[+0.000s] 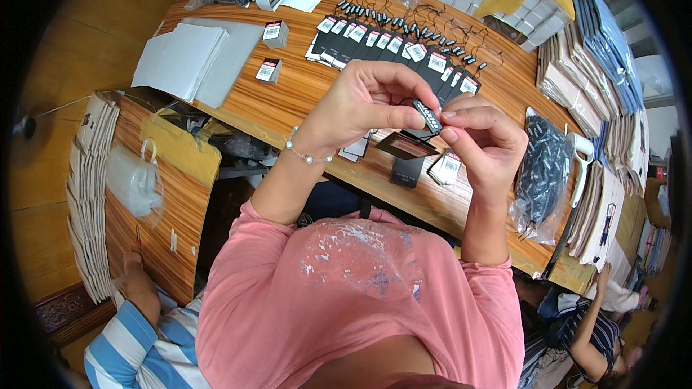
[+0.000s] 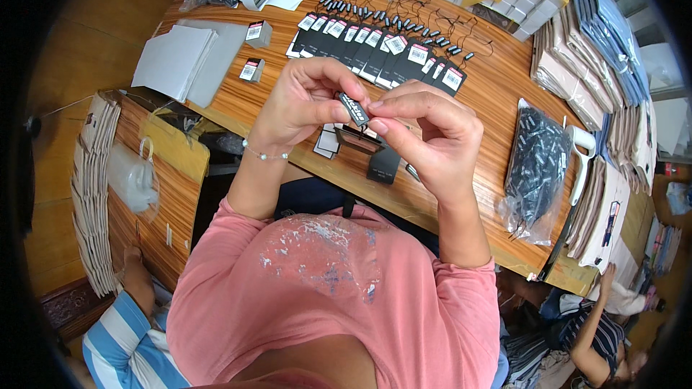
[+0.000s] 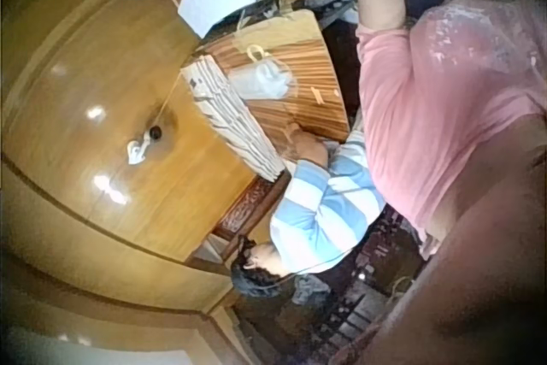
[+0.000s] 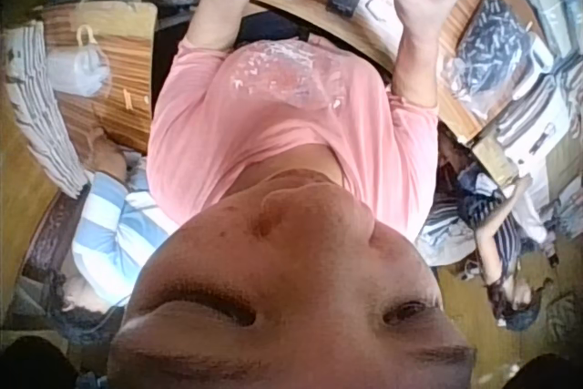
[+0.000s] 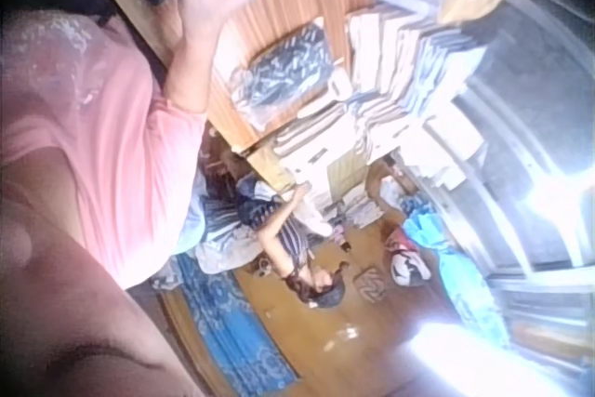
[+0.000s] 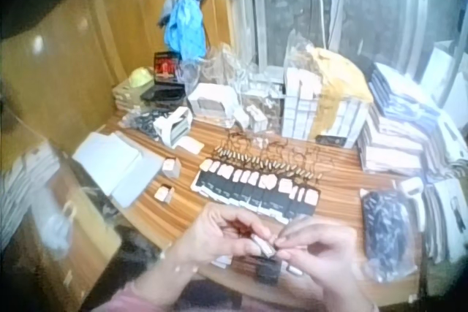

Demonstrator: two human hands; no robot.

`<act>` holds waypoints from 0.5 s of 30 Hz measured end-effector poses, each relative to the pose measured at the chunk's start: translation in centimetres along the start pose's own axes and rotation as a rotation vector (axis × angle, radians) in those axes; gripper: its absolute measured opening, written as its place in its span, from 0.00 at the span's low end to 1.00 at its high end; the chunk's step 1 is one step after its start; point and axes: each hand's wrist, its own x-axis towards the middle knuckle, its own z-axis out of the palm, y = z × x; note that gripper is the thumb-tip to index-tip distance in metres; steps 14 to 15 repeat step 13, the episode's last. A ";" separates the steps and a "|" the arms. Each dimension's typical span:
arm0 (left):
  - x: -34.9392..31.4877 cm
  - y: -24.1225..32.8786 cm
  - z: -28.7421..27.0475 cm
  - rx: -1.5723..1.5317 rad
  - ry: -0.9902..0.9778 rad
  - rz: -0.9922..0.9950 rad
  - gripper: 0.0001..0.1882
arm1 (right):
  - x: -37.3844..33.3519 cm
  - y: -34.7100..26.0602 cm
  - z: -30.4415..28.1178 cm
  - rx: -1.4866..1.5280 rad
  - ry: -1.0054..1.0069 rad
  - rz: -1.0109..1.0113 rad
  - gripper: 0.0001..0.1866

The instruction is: The person attaches plastic tags to clothing labels and garments by hand at a wooden table. They pick up the tags and labels, thread them together, and place the finished items in stacks.

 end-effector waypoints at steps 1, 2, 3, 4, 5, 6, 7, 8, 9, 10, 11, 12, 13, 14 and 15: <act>0.0 0.1 0.0 -0.005 0.004 -0.012 0.11 | 0.0 0.0 0.0 -0.005 0.001 -0.006 0.07; 0.0 0.0 0.1 0.001 0.004 -0.006 0.11 | 0.0 0.0 0.0 -0.011 0.001 -0.013 0.07; 0.0 0.0 0.1 0.007 0.004 0.000 0.11 | 0.0 -0.1 0.0 -0.028 0.003 -0.012 0.06; 0.1 0.0 0.1 0.013 0.003 0.007 0.11 | 0.1 -0.2 0.0 -0.047 0.003 -0.012 0.06; 0.1 0.0 0.1 0.009 -0.004 0.008 0.11 | 0.1 -0.3 0.0 -0.065 0.003 -0.012 0.06; 0.1 -0.1 0.1 0.005 -0.012 0.009 0.11 | 0.1 -0.4 0.0 -0.083 -0.001 -0.017 0.07; 0.1 -0.1 0.0 0.000 -0.019 0.009 0.11 | 0.1 -0.5 0.0 -0.101 -0.005 -0.022 0.07; 0.1 -0.1 0.0 0.000 -0.019 0.010 0.11 | 0.1 -0.6 0.0 -0.119 -0.008 -0.027 0.07; 0.1 -0.1 -0.1 0.000 -0.020 0.010 0.11 | 0.1 -0.6 0.0 -0.152 -0.007 -0.035 0.07; 0.1 -0.1 -0.1 0.001 -0.019 0.012 0.11 | 0.1 -0.7 0.0 -0.185 -0.007 -0.044 0.07; 0.1 -0.1 -0.1 -0.012 -0.026 -0.005 0.12 | 0.1 -0.8 0.0 -0.218 -0.007 -0.053 0.07; 0.1 -0.1 -0.1 -0.025 -0.032 -0.022 0.12 | 0.0 -0.8 0.0 -0.240 -0.007 -0.052 0.07; 0.0 0.0 -0.1 -0.037 -0.038 -0.038 0.12 | 0.0 -0.9 0.0 -0.262 -0.008 -0.052 0.08; 0.0 0.0 -0.1 -0.037 -0.038 -0.038 0.12 | 0.0 -0.9 0.0 -0.262 -0.008 -0.052 0.08; 0.0 0.0 -0.1 -0.037 -0.038 -0.038 0.12 | 0.0 -0.9 0.0 -0.262 -0.008 -0.052 0.08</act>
